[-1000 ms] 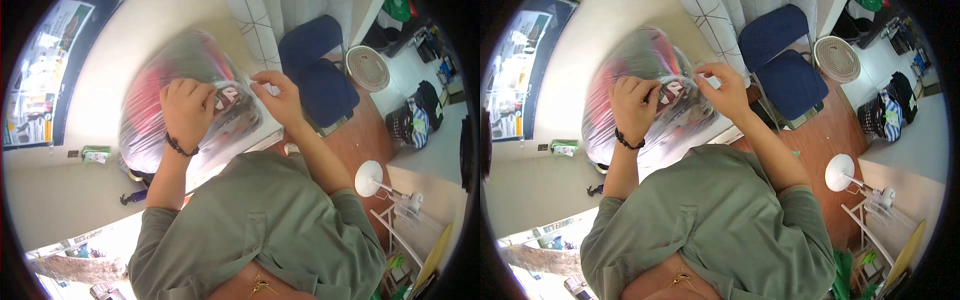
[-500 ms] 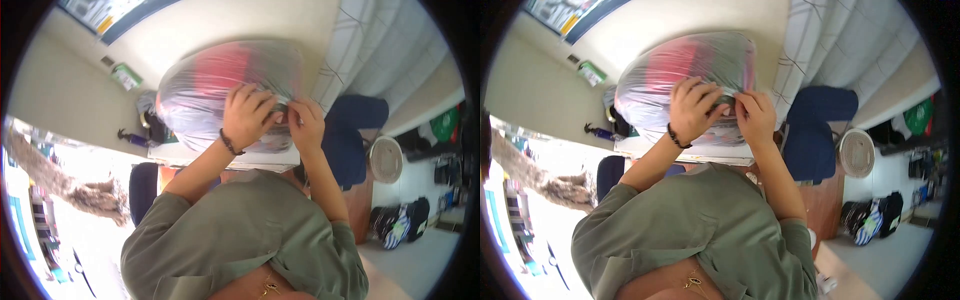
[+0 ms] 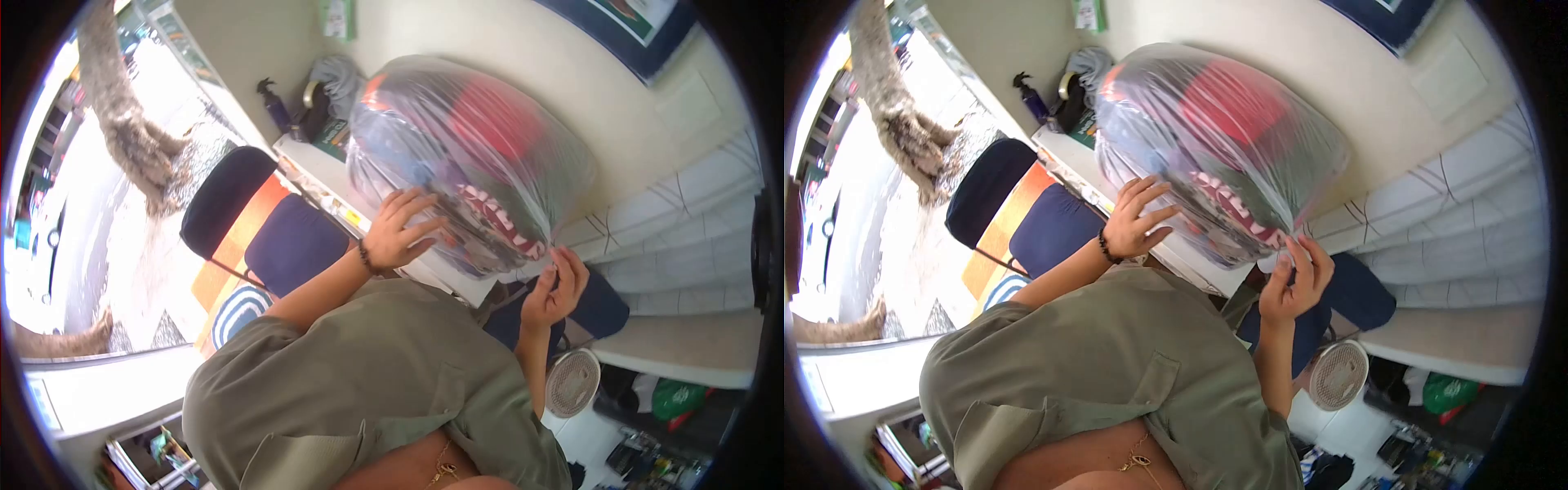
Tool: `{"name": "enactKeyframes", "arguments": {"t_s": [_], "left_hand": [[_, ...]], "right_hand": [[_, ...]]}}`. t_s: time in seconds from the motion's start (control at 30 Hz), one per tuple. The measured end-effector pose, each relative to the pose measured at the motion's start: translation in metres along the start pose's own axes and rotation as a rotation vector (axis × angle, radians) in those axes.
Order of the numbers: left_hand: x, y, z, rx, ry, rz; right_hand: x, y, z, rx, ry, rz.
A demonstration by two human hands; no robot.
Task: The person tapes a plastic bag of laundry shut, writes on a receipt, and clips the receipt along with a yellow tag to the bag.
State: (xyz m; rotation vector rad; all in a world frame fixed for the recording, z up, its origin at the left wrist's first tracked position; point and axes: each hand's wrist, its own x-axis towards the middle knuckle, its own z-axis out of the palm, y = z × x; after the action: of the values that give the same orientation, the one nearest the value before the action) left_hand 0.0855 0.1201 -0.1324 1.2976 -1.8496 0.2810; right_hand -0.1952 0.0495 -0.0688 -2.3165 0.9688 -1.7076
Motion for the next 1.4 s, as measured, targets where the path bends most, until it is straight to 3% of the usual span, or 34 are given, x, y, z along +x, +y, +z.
{"name": "enactKeyframes", "arguments": {"t_s": [0.27, 0.37, 0.4, 0.5, 0.63, 0.73, 0.8, 0.9, 1.0, 1.1, 1.17, 1.3, 1.37, 1.4], "left_hand": [[-0.095, -0.062, -0.064, 0.096, -0.099, -0.582], [-0.092, -0.090, -0.073, -0.003, -0.002, -0.779], [-0.091, -0.106, -0.073, -0.051, -0.064, -0.804], [-0.076, -0.152, -0.035, -0.391, 0.208, -0.859], [-0.050, -0.188, 0.047, -0.353, 0.469, -0.791], [-0.033, -0.175, 0.034, -0.394, 0.259, -0.870], [-0.034, -0.183, 0.012, -0.566, 0.130, -0.902], [-0.055, -0.209, 0.003, -0.652, 0.205, -0.639], [-0.111, -0.220, 0.007, -0.592, 0.071, -0.772], [-0.134, -0.215, -0.032, -0.487, 0.013, -0.995], [-0.154, -0.218, -0.055, -0.344, 0.033, -1.014], [-0.190, -0.228, -0.088, -0.336, 0.063, -1.181], [-0.217, -0.241, -0.091, -0.248, 0.101, -1.204], [-0.223, -0.245, -0.095, -0.238, 0.119, -1.232]], "right_hand": [[0.045, -0.040, 0.043, 0.089, -0.044, -0.202], [0.061, -0.068, 0.073, 0.135, -0.119, -0.244], [0.066, -0.075, 0.083, 0.135, -0.152, -0.266], [0.078, -0.095, 0.120, 0.161, -0.196, -0.266], [0.100, -0.124, 0.174, 0.204, -0.274, -0.257], [0.113, -0.143, 0.228, 0.277, -0.381, -0.245], [0.114, -0.155, 0.274, 0.405, -0.503, -0.085], [0.105, -0.171, 0.354, 0.574, -0.683, 0.220], [0.057, -0.155, 0.462, 0.904, -0.725, 0.854], [0.021, -0.133, 0.542, 0.707, -0.693, 1.040], [0.020, -0.144, 0.564, 0.541, -0.691, 1.303], [-0.012, -0.115, 0.602, 0.430, -0.695, 1.549], [-0.049, -0.066, 0.640, 0.492, -0.690, 1.677], [-0.042, -0.082, 0.632, 0.545, -0.688, 1.603]]}}
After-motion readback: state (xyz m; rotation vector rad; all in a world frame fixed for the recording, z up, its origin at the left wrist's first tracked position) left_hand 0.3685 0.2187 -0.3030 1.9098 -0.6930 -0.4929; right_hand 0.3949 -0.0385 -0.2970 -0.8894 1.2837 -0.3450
